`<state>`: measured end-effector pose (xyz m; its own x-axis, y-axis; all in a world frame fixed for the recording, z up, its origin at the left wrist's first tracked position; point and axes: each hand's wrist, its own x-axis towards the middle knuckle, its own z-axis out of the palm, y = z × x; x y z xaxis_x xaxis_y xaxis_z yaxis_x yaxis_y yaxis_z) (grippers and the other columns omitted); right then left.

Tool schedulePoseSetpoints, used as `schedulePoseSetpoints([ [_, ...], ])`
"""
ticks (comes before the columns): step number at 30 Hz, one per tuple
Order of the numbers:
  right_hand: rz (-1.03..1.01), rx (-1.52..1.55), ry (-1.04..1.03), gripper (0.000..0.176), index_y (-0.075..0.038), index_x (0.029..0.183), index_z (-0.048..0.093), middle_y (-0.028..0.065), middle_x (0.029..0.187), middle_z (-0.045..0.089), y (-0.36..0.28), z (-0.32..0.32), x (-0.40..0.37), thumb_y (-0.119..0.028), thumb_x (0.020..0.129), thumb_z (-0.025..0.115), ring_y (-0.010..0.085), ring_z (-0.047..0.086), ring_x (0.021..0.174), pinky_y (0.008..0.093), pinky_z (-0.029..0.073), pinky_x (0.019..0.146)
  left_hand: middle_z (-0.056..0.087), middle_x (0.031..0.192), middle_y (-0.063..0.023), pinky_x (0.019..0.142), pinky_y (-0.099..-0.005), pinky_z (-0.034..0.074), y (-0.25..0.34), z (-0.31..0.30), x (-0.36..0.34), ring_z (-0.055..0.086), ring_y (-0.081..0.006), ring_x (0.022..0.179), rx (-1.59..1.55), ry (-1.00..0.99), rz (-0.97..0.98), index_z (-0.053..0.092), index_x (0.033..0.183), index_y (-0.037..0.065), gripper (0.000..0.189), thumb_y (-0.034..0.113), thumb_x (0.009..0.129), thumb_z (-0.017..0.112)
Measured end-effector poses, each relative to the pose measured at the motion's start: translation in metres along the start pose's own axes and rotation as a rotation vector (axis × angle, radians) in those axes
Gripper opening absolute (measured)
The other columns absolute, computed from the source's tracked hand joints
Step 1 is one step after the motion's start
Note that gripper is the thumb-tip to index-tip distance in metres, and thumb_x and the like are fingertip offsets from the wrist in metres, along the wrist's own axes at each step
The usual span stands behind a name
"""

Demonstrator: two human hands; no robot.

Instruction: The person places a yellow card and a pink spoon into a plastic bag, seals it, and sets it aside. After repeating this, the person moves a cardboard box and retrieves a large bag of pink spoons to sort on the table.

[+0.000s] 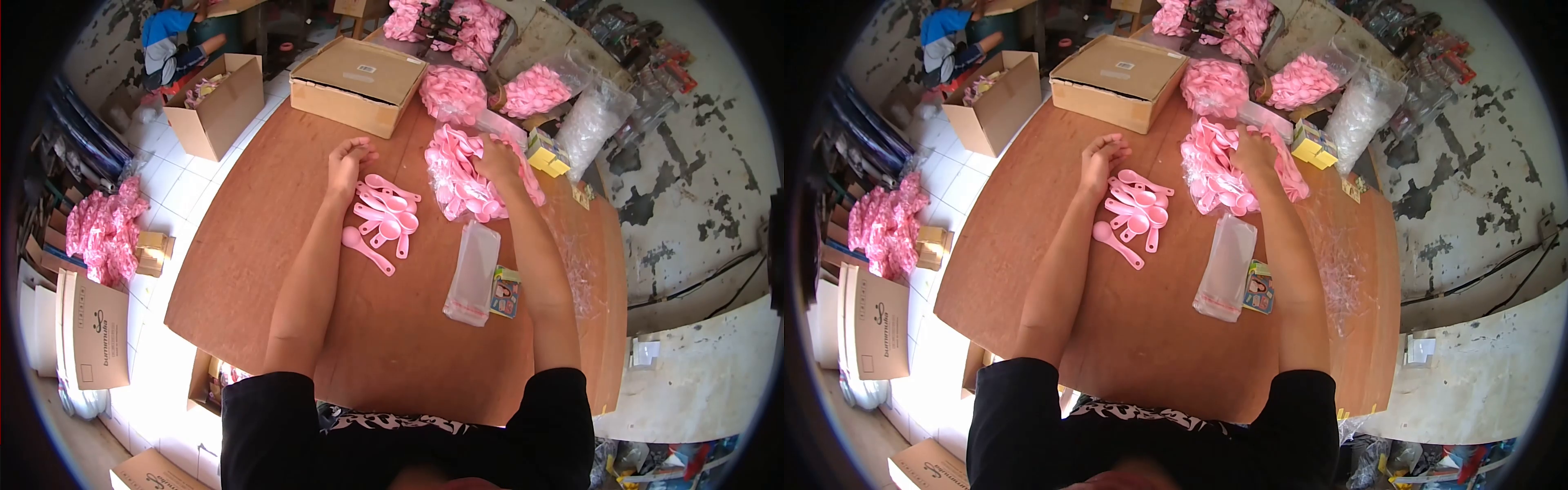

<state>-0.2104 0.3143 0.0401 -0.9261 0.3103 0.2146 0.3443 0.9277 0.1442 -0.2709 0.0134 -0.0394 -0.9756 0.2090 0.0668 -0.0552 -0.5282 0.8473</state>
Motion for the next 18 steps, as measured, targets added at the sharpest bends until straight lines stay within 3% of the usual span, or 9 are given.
schedulePoseSetpoints([
  [4, -0.042, -0.032, 0.02, 0.052, -0.015, 0.124, 0.05, 0.0149, 0.121, 0.059, 0.0, -0.005, -0.003, -0.031, 0.078, 0.068, 0.0353, 0.057, 0.112, 0.0461, 0.05, 0.087, 0.065, 0.096, -0.0128, 0.08, -0.0287, 0.051, -0.001, 0.0, 0.0, 0.065, -0.0208, 0.087, -0.014, -0.004, -0.002, 0.059, 0.107, -0.004, 0.022, 0.006, 0.088, 0.055],
  [7, -0.164, -0.069, 0.026, 0.043, -0.009, 0.119, 0.053, 0.0155, 0.11, 0.064, 0.008, -0.001, 0.001, -0.027, 0.083, 0.065, 0.0354, 0.06, 0.104, 0.0451, 0.05, 0.083, 0.065, 0.096, -0.0129, 0.08, -0.0288, 0.051, 0.0, 0.0, 0.0, 0.065, -0.0208, 0.087, -0.01, -0.003, 0.001, 0.059, 0.107, -0.004, 0.022, 0.006, 0.088, 0.054],
  [9, -0.272, -0.069, 0.16, 0.036, -0.008, 0.115, 0.053, 0.0156, 0.108, 0.063, 0.013, 0.002, -0.005, -0.014, 0.081, 0.063, 0.0306, 0.06, 0.106, 0.0443, 0.051, 0.08, 0.065, 0.096, -0.013, 0.079, -0.0288, 0.051, 0.002, 0.0, 0.0, 0.065, -0.0208, 0.087, -0.007, 0.01, 0.002, 0.059, 0.107, -0.004, 0.023, 0.006, 0.088, 0.054],
  [13, -0.368, -0.059, 0.185, 0.036, -0.007, 0.115, 0.053, 0.0172, 0.106, 0.062, 0.018, -0.007, -0.019, -0.004, 0.08, 0.059, 0.0318, 0.06, 0.104, 0.0422, 0.05, 0.081, 0.065, 0.095, -0.0133, 0.079, -0.0291, 0.051, 0.001, 0.0, -0.001, 0.065, -0.0208, 0.085, 0.003, 0.009, 0.002, 0.059, 0.106, -0.004, 0.022, 0.006, 0.088, 0.055],
  [18, -0.569, 0.064, 0.308, 0.049, -0.006, 0.122, 0.051, 0.0201, 0.106, 0.061, 0.012, -0.044, -0.044, 0.008, 0.075, 0.055, 0.0372, 0.058, 0.102, 0.0432, 0.048, 0.085, 0.065, 0.094, -0.0133, 0.078, -0.0293, 0.051, -0.002, -0.001, 0.001, 0.065, -0.0212, 0.085, -0.004, -0.001, 0.012, 0.06, 0.106, -0.004, 0.021, 0.005, 0.088, 0.055],
])
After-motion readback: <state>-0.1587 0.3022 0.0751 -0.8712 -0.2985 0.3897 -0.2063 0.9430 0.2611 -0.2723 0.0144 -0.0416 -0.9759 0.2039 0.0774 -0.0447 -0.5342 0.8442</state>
